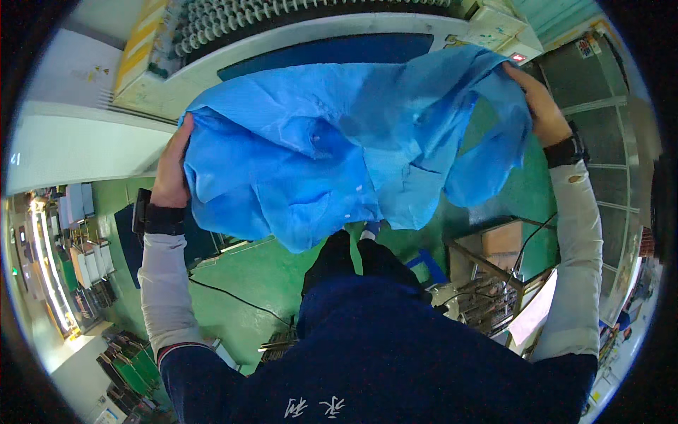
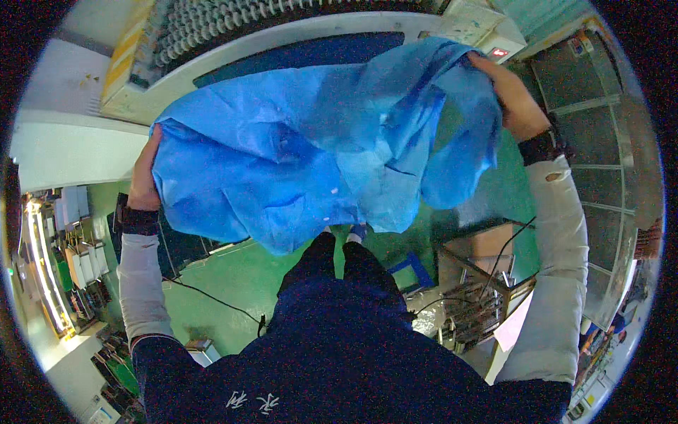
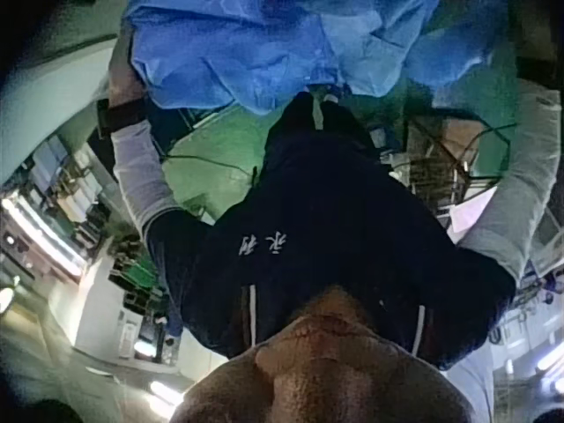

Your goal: Removing metal sheets from a machine, inspecting them, and handling a blue uniform/garment.

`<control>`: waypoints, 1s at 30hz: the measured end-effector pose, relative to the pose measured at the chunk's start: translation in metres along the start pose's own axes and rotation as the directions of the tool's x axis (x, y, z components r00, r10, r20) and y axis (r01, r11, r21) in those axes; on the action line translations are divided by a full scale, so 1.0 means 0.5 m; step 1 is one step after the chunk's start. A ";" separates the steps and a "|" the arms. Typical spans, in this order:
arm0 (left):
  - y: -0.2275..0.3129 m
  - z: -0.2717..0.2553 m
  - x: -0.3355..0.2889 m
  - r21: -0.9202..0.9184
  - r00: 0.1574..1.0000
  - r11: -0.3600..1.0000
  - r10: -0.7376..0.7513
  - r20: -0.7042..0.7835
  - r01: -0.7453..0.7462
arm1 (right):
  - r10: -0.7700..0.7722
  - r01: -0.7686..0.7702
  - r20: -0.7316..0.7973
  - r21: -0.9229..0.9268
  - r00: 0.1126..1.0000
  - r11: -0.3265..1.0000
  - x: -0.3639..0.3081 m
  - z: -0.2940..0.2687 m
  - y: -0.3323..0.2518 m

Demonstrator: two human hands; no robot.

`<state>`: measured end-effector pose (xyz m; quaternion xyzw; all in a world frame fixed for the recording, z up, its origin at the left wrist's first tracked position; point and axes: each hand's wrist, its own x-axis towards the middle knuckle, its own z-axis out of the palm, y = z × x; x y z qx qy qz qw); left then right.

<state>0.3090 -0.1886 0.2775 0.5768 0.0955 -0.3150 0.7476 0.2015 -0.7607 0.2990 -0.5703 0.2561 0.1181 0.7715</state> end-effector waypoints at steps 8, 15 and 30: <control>-0.212 -0.168 0.240 0.574 0.996 0.815 0.091 0.009 -0.079 | 0.075 -0.082 -0.040 -0.247 0.996 0.966 0.199 -0.021 0.228; -0.368 -0.196 0.372 0.707 0.989 0.706 0.133 -0.062 -0.051 | -0.147 0.082 0.000 -0.830 0.989 0.552 0.397 -0.095 0.457; -0.930 -0.158 0.214 0.814 0.946 0.575 0.210 -0.247 0.086 | -0.406 0.072 -0.160 -0.863 0.900 0.500 0.320 -0.022 0.800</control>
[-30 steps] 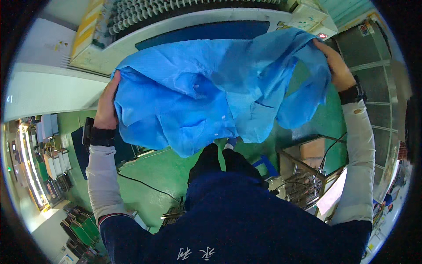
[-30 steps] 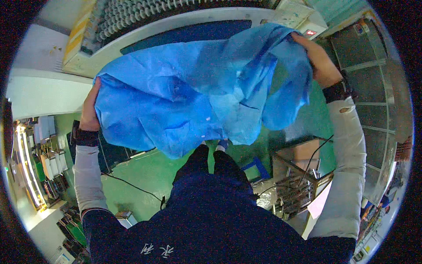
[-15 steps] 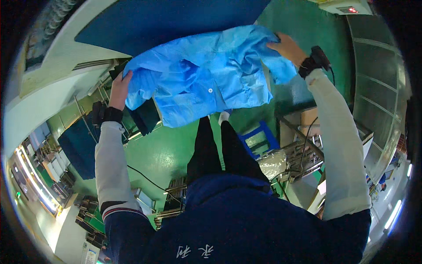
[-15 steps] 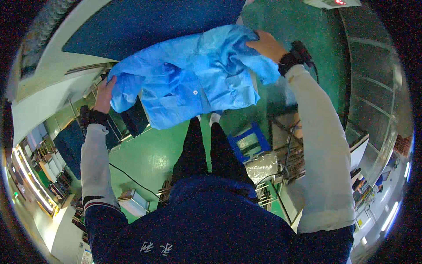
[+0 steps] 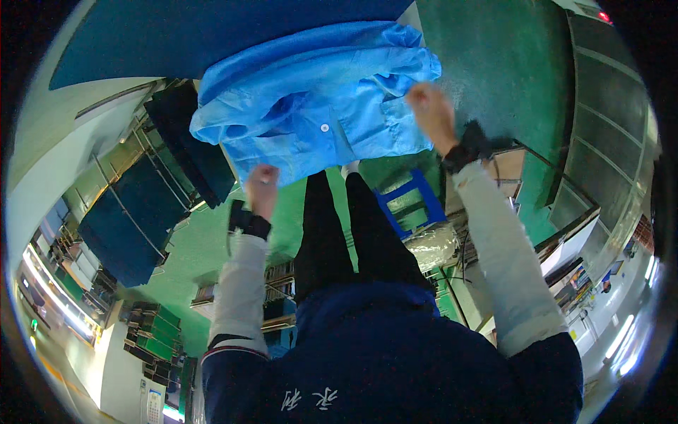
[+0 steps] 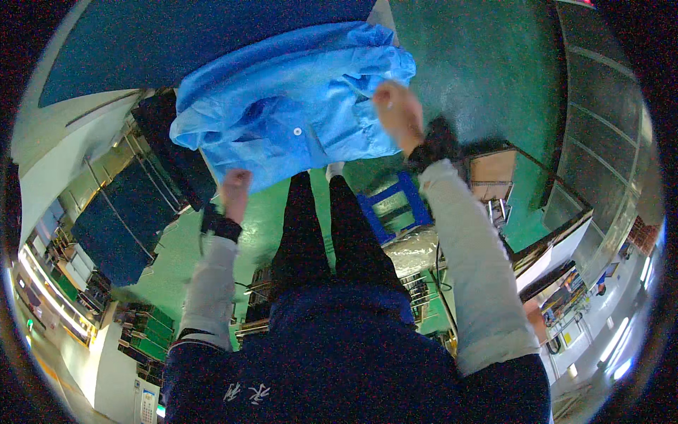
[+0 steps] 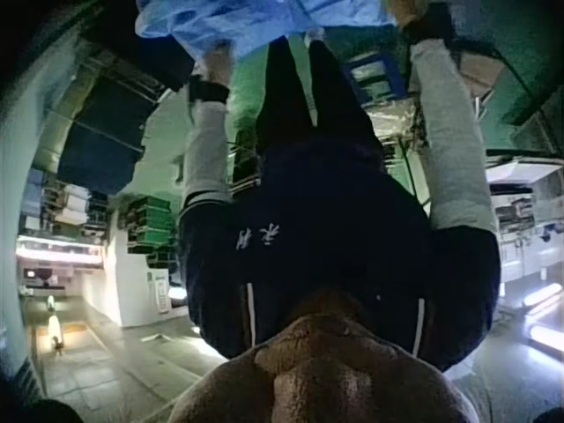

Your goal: Removing metal sheets from a machine, inspecting them, and handling a blue uniform/garment.

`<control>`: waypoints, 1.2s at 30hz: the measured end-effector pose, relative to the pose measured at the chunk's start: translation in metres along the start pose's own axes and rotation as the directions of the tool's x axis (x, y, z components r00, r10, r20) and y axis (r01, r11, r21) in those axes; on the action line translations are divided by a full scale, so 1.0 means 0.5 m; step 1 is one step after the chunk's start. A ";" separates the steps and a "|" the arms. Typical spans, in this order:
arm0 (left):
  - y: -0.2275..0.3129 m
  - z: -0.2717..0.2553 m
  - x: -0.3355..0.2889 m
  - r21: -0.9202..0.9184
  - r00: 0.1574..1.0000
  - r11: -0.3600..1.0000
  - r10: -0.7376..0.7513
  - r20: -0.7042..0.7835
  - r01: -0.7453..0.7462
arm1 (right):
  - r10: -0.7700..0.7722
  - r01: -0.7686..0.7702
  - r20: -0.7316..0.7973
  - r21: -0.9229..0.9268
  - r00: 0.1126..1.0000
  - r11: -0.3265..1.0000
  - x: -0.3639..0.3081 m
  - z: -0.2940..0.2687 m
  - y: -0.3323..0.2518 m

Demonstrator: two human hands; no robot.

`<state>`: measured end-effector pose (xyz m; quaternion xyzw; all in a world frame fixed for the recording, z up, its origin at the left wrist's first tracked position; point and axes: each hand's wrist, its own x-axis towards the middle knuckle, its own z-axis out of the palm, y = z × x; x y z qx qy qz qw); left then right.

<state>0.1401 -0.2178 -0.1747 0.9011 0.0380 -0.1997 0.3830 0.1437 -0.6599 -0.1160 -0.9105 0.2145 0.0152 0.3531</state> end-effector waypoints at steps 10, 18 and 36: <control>0.000 0.347 -0.124 -0.263 0.920 0.886 -0.336 0.200 0.381 | 0.268 -0.230 0.367 -0.146 0.891 0.962 -0.263 0.241 0.006; -0.135 0.385 -0.110 -0.191 0.996 0.981 -0.047 -0.073 0.032 | 0.295 -0.156 0.461 -0.315 0.837 0.936 -0.203 0.246 -0.064; -0.032 0.414 -0.119 -0.852 0.771 0.091 -0.482 0.415 0.515 | -0.040 -0.555 0.784 0.475 0.620 0.683 -0.090 0.220 -0.082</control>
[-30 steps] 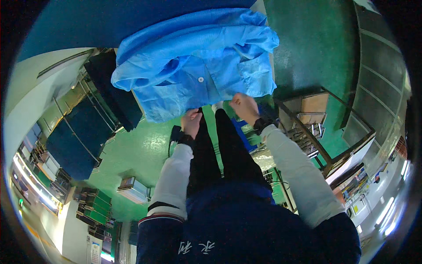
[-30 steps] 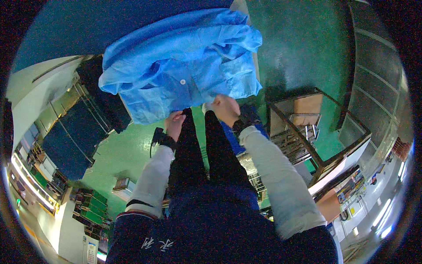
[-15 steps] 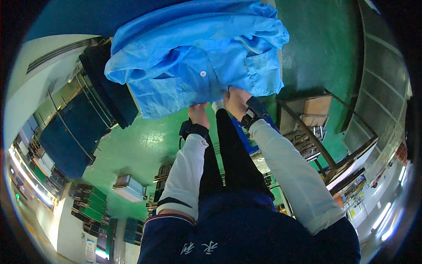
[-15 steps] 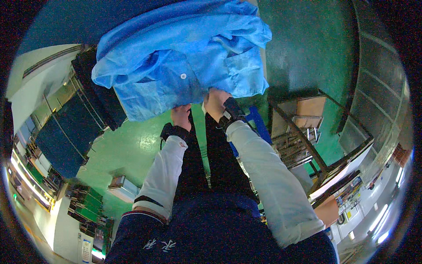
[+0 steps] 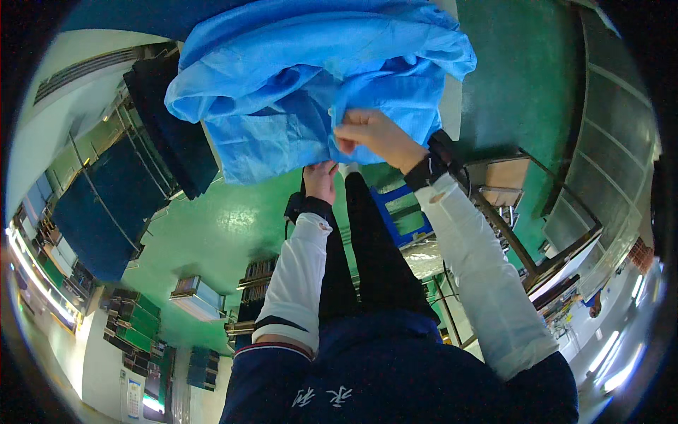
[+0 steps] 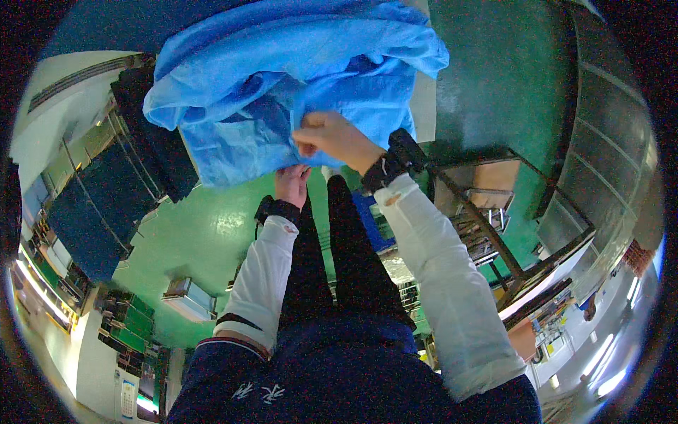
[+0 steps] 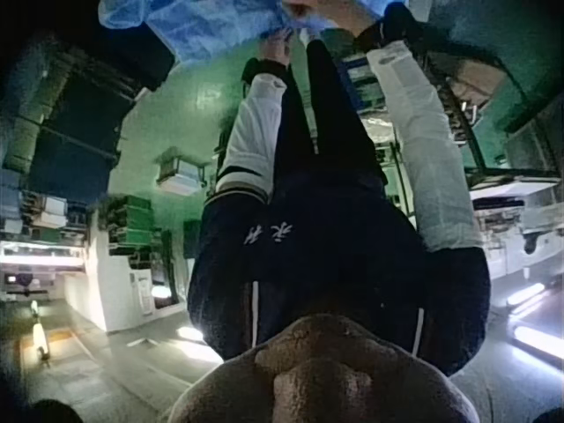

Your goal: Removing metal sheets from a machine, inspecting them, and handling a blue uniform/garment.

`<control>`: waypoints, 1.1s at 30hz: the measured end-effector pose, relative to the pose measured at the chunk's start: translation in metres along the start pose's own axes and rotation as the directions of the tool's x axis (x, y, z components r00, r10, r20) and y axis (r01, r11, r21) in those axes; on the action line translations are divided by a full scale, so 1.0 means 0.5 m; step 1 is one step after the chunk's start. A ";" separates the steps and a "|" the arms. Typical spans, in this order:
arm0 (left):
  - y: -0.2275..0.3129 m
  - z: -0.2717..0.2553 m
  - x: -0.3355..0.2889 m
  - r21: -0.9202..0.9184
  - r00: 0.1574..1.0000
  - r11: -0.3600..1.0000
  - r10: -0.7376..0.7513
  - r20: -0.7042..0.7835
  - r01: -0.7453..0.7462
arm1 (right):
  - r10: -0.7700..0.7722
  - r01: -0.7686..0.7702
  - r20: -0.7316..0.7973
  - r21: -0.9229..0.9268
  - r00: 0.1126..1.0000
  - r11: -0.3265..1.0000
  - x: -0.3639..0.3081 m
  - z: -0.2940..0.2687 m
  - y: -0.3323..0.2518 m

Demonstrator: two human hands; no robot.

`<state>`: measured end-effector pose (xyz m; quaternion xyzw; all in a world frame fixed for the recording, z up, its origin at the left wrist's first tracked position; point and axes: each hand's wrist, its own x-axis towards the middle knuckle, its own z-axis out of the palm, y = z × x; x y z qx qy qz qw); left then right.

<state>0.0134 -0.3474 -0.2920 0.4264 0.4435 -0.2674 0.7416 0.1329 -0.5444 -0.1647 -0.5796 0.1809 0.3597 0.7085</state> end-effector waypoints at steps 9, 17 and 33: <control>0.041 -0.017 -0.055 0.091 0.994 0.992 0.077 0.075 -0.084 | 0.004 -0.028 -0.417 -0.052 0.909 0.998 -0.023 0.020 0.116; 0.120 0.055 -0.191 0.191 0.987 0.974 0.098 0.131 -0.122 | -0.195 -0.091 -0.496 -0.494 0.846 0.864 -0.060 0.162 0.162; 0.172 0.046 -0.232 0.371 0.982 0.910 0.156 0.110 -0.187 | -0.299 -0.132 -0.628 -0.545 0.719 0.828 0.002 0.151 0.179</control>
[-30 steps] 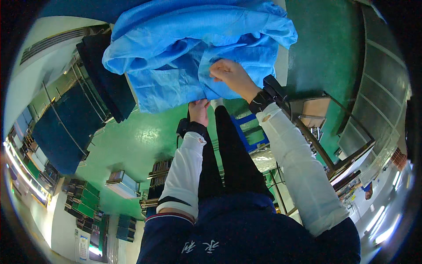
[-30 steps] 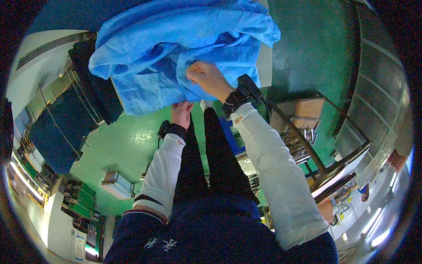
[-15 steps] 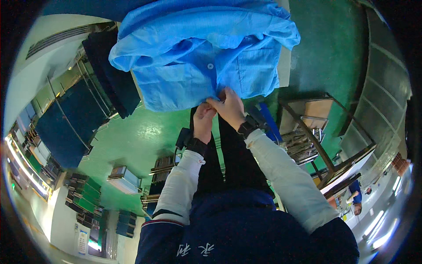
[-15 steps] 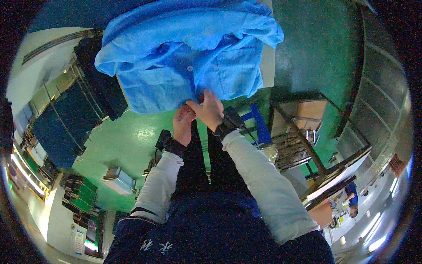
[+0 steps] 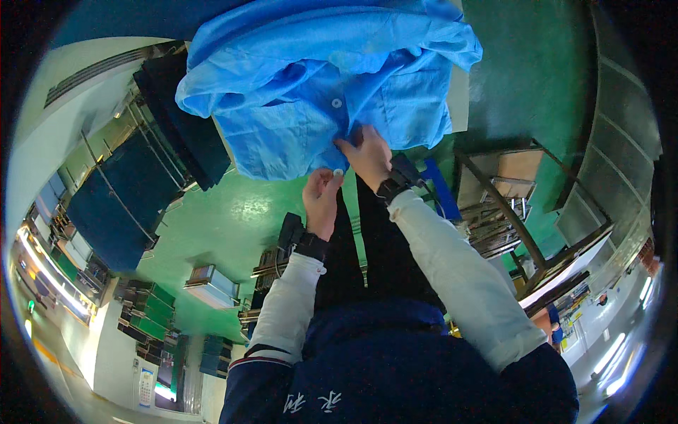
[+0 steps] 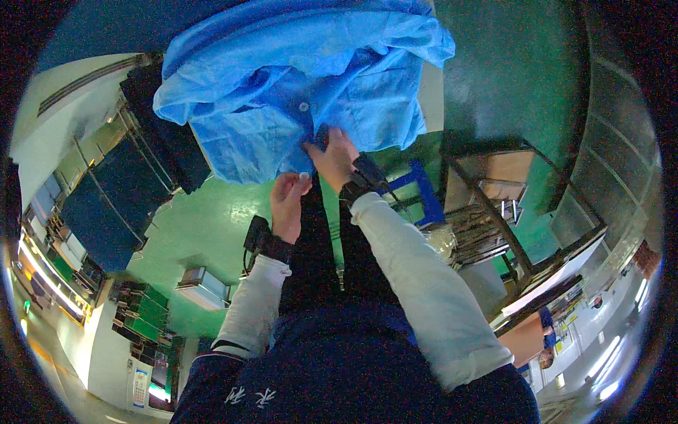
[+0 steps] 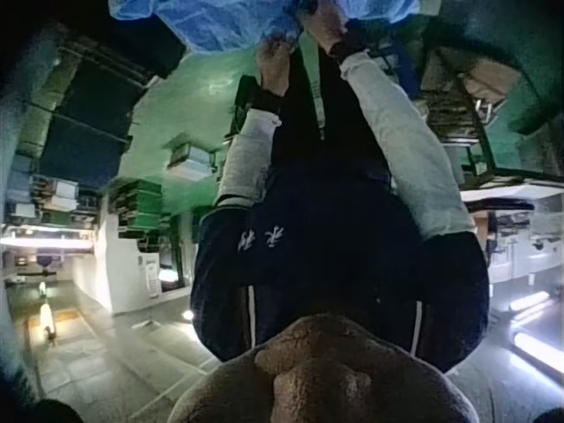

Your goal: Removing metal sheets from a machine, inspecting them, and handling a blue uniform/garment.

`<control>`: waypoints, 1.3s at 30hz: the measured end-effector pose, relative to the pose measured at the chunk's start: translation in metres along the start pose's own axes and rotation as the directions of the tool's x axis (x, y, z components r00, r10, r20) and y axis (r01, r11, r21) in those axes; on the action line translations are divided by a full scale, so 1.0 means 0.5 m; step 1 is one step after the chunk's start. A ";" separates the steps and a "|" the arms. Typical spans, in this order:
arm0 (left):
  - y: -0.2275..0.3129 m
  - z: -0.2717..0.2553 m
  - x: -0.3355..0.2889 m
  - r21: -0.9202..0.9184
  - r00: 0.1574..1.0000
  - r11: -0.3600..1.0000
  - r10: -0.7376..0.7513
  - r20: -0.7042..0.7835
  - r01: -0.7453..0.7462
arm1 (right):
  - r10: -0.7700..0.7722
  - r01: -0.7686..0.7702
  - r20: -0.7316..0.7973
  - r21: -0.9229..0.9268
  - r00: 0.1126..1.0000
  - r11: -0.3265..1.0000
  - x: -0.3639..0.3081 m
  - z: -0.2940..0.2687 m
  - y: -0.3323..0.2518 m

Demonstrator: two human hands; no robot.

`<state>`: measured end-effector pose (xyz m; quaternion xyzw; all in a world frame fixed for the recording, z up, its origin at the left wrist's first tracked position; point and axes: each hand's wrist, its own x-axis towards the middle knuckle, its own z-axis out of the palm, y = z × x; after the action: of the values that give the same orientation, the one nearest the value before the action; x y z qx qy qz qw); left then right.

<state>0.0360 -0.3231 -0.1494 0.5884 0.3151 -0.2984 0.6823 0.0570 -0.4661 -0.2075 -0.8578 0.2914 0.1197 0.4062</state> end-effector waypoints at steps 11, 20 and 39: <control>0.060 0.005 0.007 -0.061 0.999 0.997 -0.043 -0.028 0.041 | 0.224 -0.457 0.414 0.643 0.882 0.614 -0.019 -0.122 0.072; 0.080 0.036 0.004 -0.054 1.000 0.998 -0.015 0.021 0.016 | 0.206 -0.547 0.556 0.563 0.805 0.619 -0.028 -0.245 0.101; 0.163 0.143 -0.024 0.071 0.969 0.979 0.174 0.177 -0.189 | -0.181 -0.330 0.685 0.545 0.706 0.771 0.042 -0.373 -0.142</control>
<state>0.0973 -0.3829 -0.0820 0.6164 0.1874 -0.2973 0.7047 0.1106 -0.5822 -0.0526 -0.5434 0.1735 0.3495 0.7433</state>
